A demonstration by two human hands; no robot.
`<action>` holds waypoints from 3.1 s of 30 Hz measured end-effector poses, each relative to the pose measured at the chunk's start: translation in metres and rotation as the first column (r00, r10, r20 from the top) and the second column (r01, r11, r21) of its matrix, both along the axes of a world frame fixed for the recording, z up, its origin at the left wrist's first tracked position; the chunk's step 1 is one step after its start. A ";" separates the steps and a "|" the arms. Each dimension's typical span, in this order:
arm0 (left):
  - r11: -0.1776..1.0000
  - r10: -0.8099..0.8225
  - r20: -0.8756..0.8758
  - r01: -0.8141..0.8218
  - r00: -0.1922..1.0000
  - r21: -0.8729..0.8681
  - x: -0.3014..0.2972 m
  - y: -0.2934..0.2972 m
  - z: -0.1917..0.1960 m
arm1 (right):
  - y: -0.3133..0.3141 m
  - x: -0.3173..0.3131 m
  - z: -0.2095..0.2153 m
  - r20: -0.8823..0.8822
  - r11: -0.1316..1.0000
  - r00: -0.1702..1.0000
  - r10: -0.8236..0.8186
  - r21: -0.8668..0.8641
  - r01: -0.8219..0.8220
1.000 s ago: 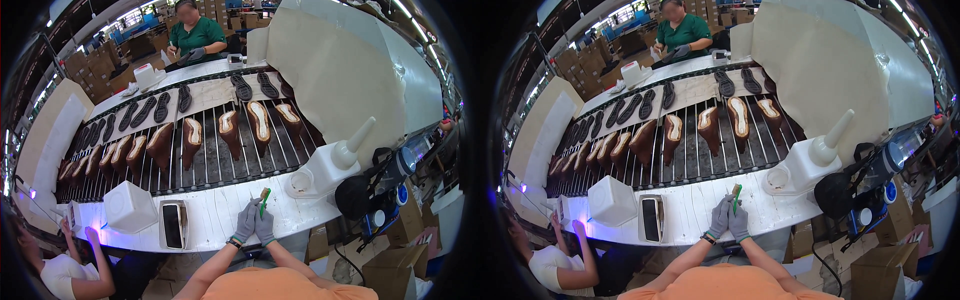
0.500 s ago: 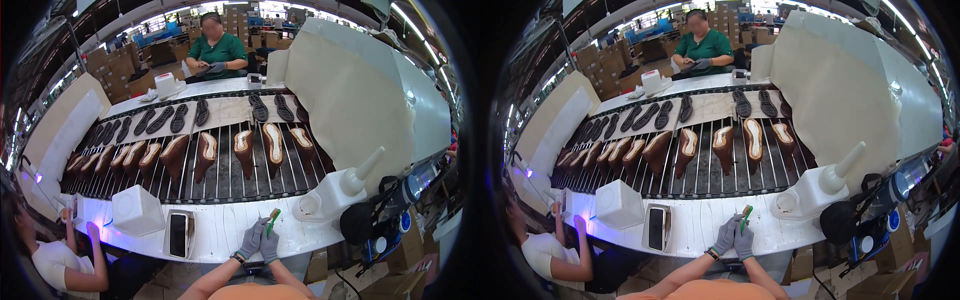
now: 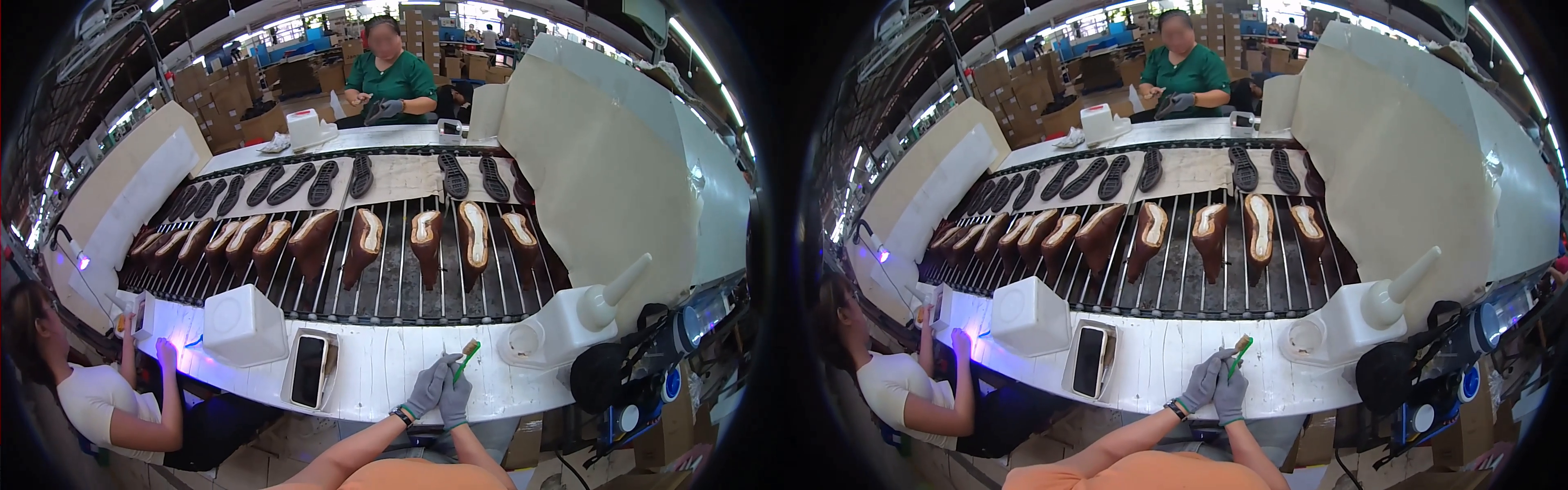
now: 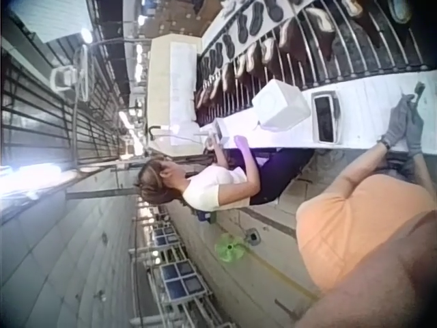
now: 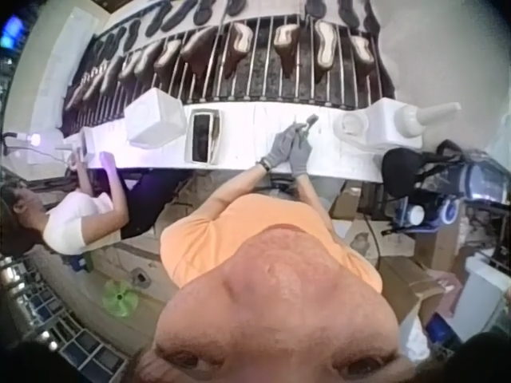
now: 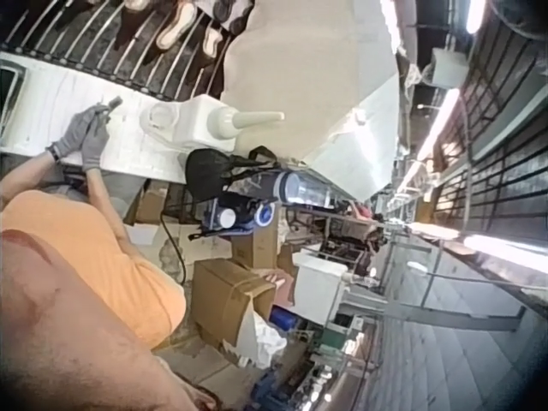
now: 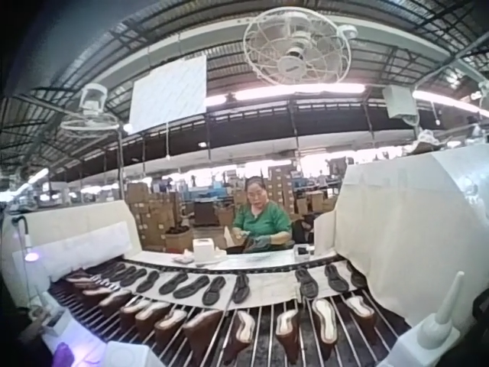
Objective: The recorder uses a brush to apply a white adhesive substance to the outer edges and seams of leather shoe uppers before placing them on a conveyor belt for drying.
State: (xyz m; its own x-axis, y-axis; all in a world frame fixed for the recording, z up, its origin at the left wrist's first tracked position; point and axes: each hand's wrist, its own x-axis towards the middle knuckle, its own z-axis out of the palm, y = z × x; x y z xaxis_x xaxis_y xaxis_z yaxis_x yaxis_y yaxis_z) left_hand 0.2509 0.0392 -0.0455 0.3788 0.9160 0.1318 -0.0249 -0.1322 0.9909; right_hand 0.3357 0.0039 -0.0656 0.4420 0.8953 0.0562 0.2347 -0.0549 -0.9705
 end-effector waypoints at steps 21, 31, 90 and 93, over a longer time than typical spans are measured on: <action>1.000 -0.009 0.013 0.010 1.000 -0.027 0.000 -0.001 -0.010 | -0.002 0.002 -0.001 0.044 1.000 0.999 -0.012 0.019 0.011; 0.996 0.057 -0.036 -0.055 0.998 0.072 0.003 -0.006 -0.008 | 0.004 0.003 -0.002 0.032 0.999 0.999 -0.014 0.041 0.013; 1.000 0.006 -0.044 -0.005 0.999 0.014 0.002 0.000 -0.007 | 0.000 0.004 -0.008 -0.047 1.000 0.999 -0.006 0.014 0.007; 0.999 0.011 -0.040 -0.010 0.999 0.030 0.001 -0.001 -0.003 | -0.003 0.005 -0.015 -0.005 1.000 1.000 -0.001 -0.008 0.001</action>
